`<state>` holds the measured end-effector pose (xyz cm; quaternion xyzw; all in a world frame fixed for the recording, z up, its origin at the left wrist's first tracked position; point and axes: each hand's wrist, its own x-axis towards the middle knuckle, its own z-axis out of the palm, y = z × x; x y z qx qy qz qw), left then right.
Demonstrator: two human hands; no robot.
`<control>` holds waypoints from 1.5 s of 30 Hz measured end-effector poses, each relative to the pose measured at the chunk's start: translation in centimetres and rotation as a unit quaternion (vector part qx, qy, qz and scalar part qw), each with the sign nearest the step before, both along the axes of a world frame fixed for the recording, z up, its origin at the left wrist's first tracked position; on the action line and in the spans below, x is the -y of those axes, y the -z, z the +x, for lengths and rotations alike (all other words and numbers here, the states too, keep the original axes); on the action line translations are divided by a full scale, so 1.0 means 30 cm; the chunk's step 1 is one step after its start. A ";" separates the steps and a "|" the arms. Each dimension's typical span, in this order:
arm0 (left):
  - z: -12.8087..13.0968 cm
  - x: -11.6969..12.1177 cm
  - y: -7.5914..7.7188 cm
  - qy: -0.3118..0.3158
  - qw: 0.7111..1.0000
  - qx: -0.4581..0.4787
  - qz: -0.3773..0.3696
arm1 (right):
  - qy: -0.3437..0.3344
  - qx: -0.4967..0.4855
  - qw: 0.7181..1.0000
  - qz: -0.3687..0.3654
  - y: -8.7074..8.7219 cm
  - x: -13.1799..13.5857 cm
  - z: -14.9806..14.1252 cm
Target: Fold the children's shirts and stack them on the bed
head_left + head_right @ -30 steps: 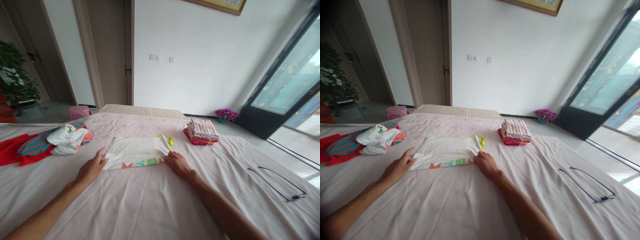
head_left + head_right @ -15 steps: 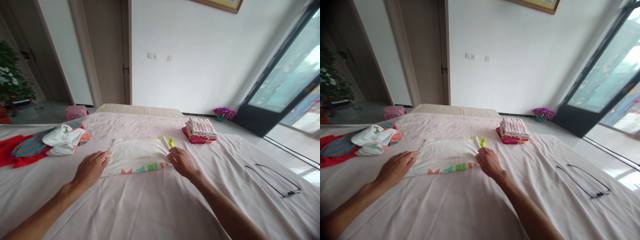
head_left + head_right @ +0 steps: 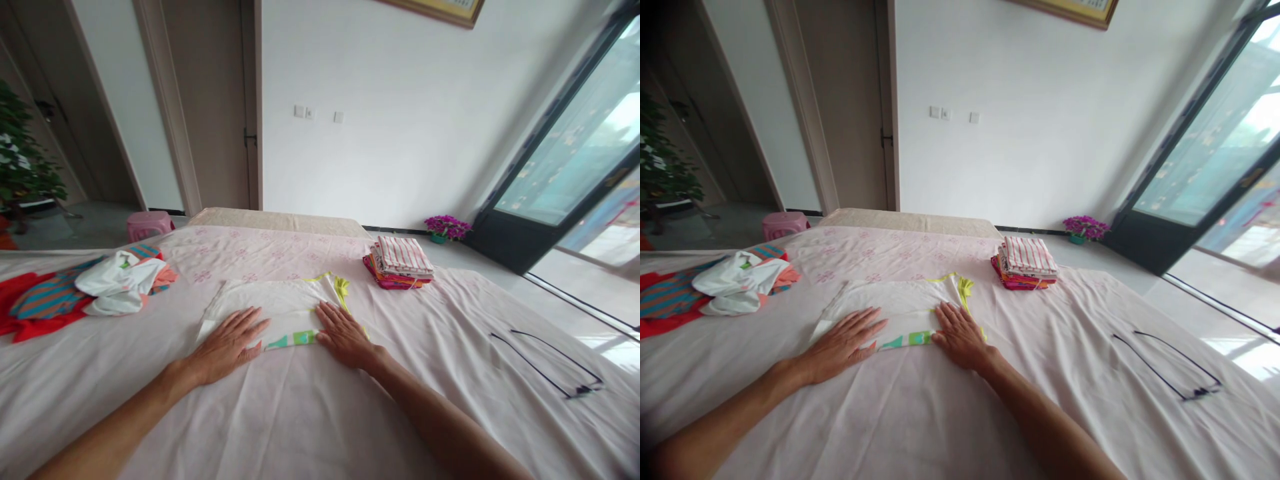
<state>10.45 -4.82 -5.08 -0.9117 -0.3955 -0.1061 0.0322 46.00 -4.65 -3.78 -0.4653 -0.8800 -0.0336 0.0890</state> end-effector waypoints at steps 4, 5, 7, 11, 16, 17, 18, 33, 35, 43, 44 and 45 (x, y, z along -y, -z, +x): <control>-0.096 0.002 0.014 -0.014 1.000 -0.008 0.022 | 0.025 -0.003 1.000 -0.010 -0.009 0.011 0.045; -0.118 0.000 0.021 -0.023 0.999 -0.008 0.025 | 0.030 -0.003 0.999 -0.016 -0.015 0.013 0.051; -0.156 -0.007 0.038 -0.046 0.998 -0.008 0.031 | 0.038 -0.002 0.999 -0.035 -0.031 0.011 0.062; -0.198 -0.020 0.077 -0.080 0.996 -0.010 0.047 | 0.051 -0.035 0.995 -0.073 -0.080 -0.042 0.092; -0.198 -0.022 0.100 -0.084 0.994 -0.013 0.073 | 0.219 -0.100 0.969 -0.054 -0.134 -0.221 0.120; -0.197 -0.022 0.102 -0.084 0.993 -0.013 0.076 | 0.251 -0.101 0.961 -0.050 -0.138 -0.264 0.120; -0.196 -0.021 0.102 -0.084 0.993 -0.011 0.079 | 0.275 -0.097 0.955 -0.049 -0.141 -0.307 0.117; -0.188 -0.010 0.079 -0.094 0.994 0.015 0.051 | 0.303 -0.041 0.951 -0.047 -0.096 -0.570 0.124; -0.189 -0.010 0.080 -0.094 0.994 0.015 0.050 | 0.301 -0.042 0.952 -0.047 -0.092 -0.568 0.128; -0.189 -0.013 0.088 -0.094 0.994 0.013 0.058 | 0.258 -0.046 0.965 -0.014 -0.119 -0.532 0.085; -0.189 -0.013 0.088 -0.095 0.994 0.012 0.057 | 0.250 -0.048 0.967 -0.005 -0.128 -0.519 0.077; -0.188 -0.012 0.087 -0.096 0.994 0.012 0.054 | 0.238 -0.050 0.970 0.004 -0.136 -0.504 0.070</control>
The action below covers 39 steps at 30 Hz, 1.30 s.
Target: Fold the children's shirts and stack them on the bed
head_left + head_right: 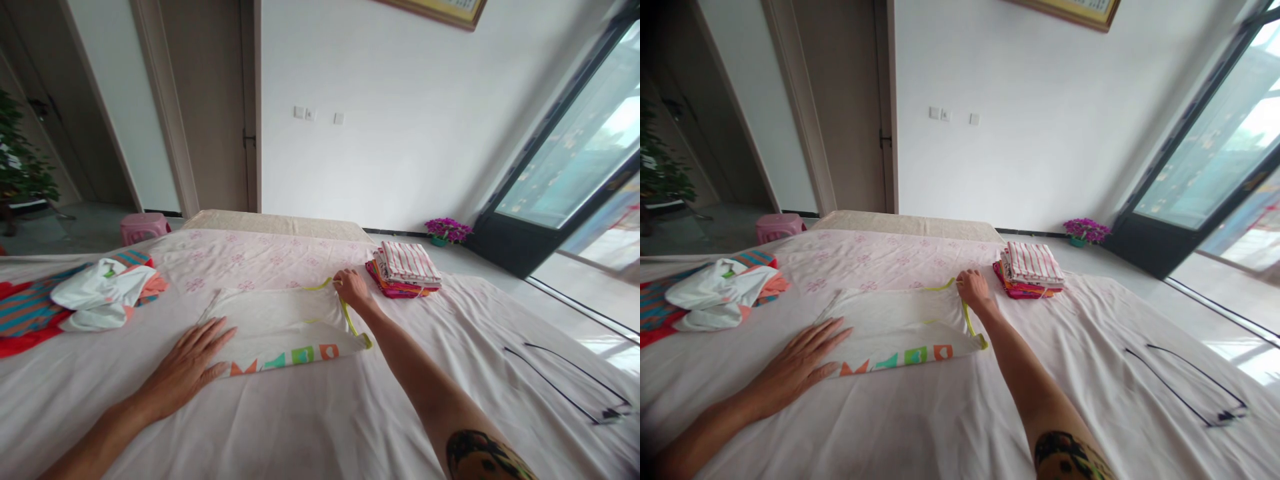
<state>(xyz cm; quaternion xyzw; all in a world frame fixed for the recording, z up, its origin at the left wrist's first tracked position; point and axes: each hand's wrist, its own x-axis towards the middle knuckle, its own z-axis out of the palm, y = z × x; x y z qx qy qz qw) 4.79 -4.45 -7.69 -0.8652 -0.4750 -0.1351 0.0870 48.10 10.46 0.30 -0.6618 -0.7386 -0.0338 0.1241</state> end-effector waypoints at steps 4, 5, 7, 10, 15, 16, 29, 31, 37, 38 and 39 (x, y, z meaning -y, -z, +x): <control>0.004 0.006 -0.011 -0.004 1.000 0.020 -0.018 | -0.110 0.023 0.993 0.021 -0.018 0.086 -0.010; 0.005 0.007 -0.016 -0.004 0.999 0.035 -0.027 | -0.142 0.033 0.989 0.019 -0.019 0.107 -0.008; 0.006 0.001 -0.029 -0.008 0.995 0.087 -0.051 | -0.181 0.045 0.982 0.003 -0.020 0.139 -0.003; 0.002 -0.034 -0.055 -0.046 0.977 0.192 -0.075 | -0.149 0.030 0.988 -0.011 -0.026 0.143 0.001; 0.003 -0.173 -0.117 -0.131 0.960 0.235 -0.072 | -0.076 0.010 0.997 -0.021 -0.040 0.062 -0.005; 0.008 -0.209 -0.129 -0.142 0.960 0.231 -0.073 | -0.084 0.012 0.996 -0.031 -0.041 0.046 -0.007; 0.099 -0.479 -0.136 -0.198 0.964 0.131 -0.118 | -0.119 0.041 0.991 -0.040 0.024 0.038 -0.026; 0.097 -0.470 -0.141 -0.198 0.965 0.126 -0.120 | -0.115 0.036 0.992 -0.041 0.024 0.049 -0.023; 0.072 -0.377 -0.178 -0.159 0.975 0.137 -0.077 | -0.147 0.026 0.989 -0.013 -0.009 0.117 -0.021; 0.066 -0.354 -0.184 -0.142 0.977 0.146 -0.066 | -0.156 0.023 0.987 0.004 -0.014 0.137 -0.020; 0.059 -0.330 -0.188 -0.127 0.978 0.155 -0.058 | -0.165 0.021 0.986 0.020 -0.017 0.159 -0.018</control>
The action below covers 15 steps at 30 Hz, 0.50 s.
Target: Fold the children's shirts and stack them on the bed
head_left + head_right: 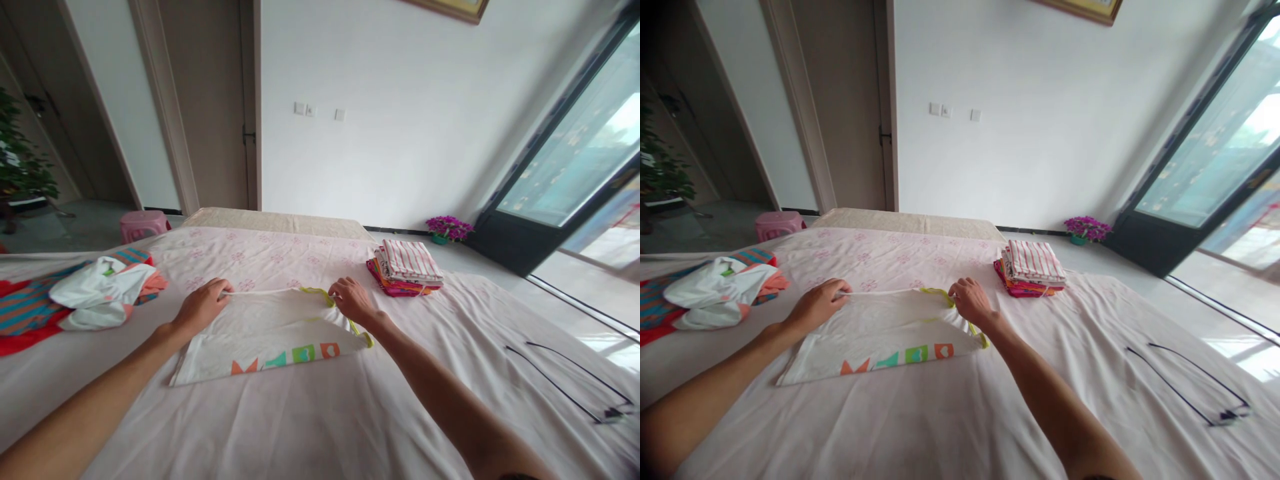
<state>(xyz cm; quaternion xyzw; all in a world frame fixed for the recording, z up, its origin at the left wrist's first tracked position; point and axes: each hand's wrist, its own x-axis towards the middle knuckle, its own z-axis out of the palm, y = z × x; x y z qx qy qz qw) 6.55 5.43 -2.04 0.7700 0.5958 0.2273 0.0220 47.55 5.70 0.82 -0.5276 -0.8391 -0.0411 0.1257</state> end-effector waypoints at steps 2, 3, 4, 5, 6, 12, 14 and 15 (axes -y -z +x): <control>-0.014 0.048 -0.004 0.018 1.000 0.016 0.005 | -0.023 -0.003 1.000 0.020 -0.003 0.046 0.006; -0.020 0.071 -0.004 0.024 0.999 0.022 0.004 | -0.034 -0.001 0.999 0.024 -0.002 0.069 0.011; -0.026 0.092 -0.002 0.026 0.999 0.027 0.001 | -0.042 0.001 0.999 0.026 0.000 0.090 0.017; -0.031 0.112 0.000 0.027 0.999 0.034 -0.001 | -0.047 0.003 0.999 0.027 0.003 0.109 0.023; -0.035 0.130 0.003 0.027 0.999 0.041 -0.002 | -0.048 0.004 0.999 0.026 0.006 0.125 0.030; -0.037 0.199 0.024 0.030 0.998 0.055 -0.017 | -0.034 0.008 0.999 -0.005 0.014 0.170 0.058; -0.029 0.211 0.028 0.014 0.999 0.032 -0.022 | -0.024 0.013 1.000 -0.006 0.013 0.175 0.056; -0.025 0.217 0.029 0.006 1.000 0.015 -0.026 | -0.018 0.018 1.000 -0.009 0.013 0.177 0.053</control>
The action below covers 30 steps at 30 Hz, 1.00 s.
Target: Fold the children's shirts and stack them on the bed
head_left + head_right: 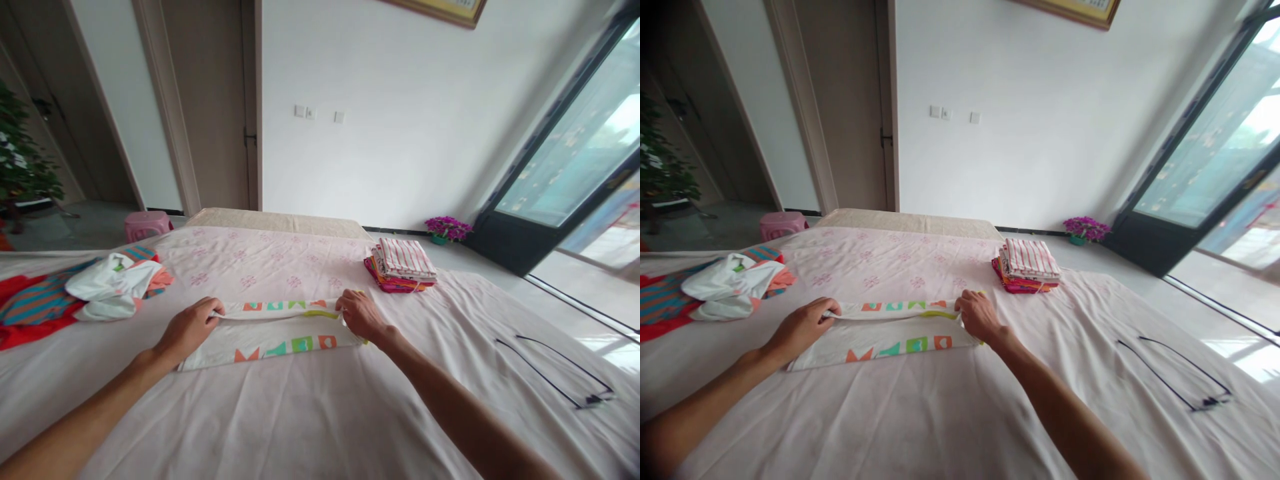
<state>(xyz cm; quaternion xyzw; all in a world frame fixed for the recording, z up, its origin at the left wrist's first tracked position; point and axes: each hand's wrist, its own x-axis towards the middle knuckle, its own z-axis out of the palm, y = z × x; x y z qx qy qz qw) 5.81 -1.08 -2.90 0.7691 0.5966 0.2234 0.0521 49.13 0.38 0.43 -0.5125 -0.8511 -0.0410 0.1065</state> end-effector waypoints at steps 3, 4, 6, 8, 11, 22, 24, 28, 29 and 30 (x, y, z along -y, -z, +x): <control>0.014 0.017 -0.008 -0.012 0.998 -0.062 -0.011 | 0.005 0.020 1.000 -0.020 -0.002 0.006 -0.006; 0.018 0.024 -0.016 -0.014 0.996 -0.087 -0.013 | 0.002 0.025 0.999 -0.029 -0.005 0.007 -0.004; 0.027 0.038 -0.042 -0.025 0.991 -0.133 -0.012 | 0.005 0.027 0.999 -0.042 -0.020 0.009 0.001; 0.044 0.047 -0.079 -0.032 0.987 -0.157 0.004 | 0.026 0.017 0.998 -0.048 -0.045 0.010 0.002; 0.109 0.043 -0.133 -0.002 0.991 -0.128 0.037 | 0.056 -0.018 0.997 -0.041 -0.085 0.019 -0.040; 0.427 -0.006 0.085 0.176 0.981 -0.064 0.053 | -0.029 -0.028 0.999 0.030 0.116 0.156 -0.338; 0.403 0.005 0.111 0.184 0.976 -0.099 0.063 | -0.022 -0.016 0.999 0.026 0.139 0.149 -0.295; 0.340 0.022 0.115 0.189 0.970 -0.138 0.073 | -0.004 0.004 1.000 0.028 0.147 0.116 -0.182; 0.325 0.025 0.115 0.186 0.969 -0.144 0.078 | 0.003 0.009 0.999 0.030 0.148 0.109 -0.157; 0.310 0.028 0.115 0.182 0.968 -0.149 0.084 | 0.012 0.014 0.999 0.033 0.148 0.105 -0.135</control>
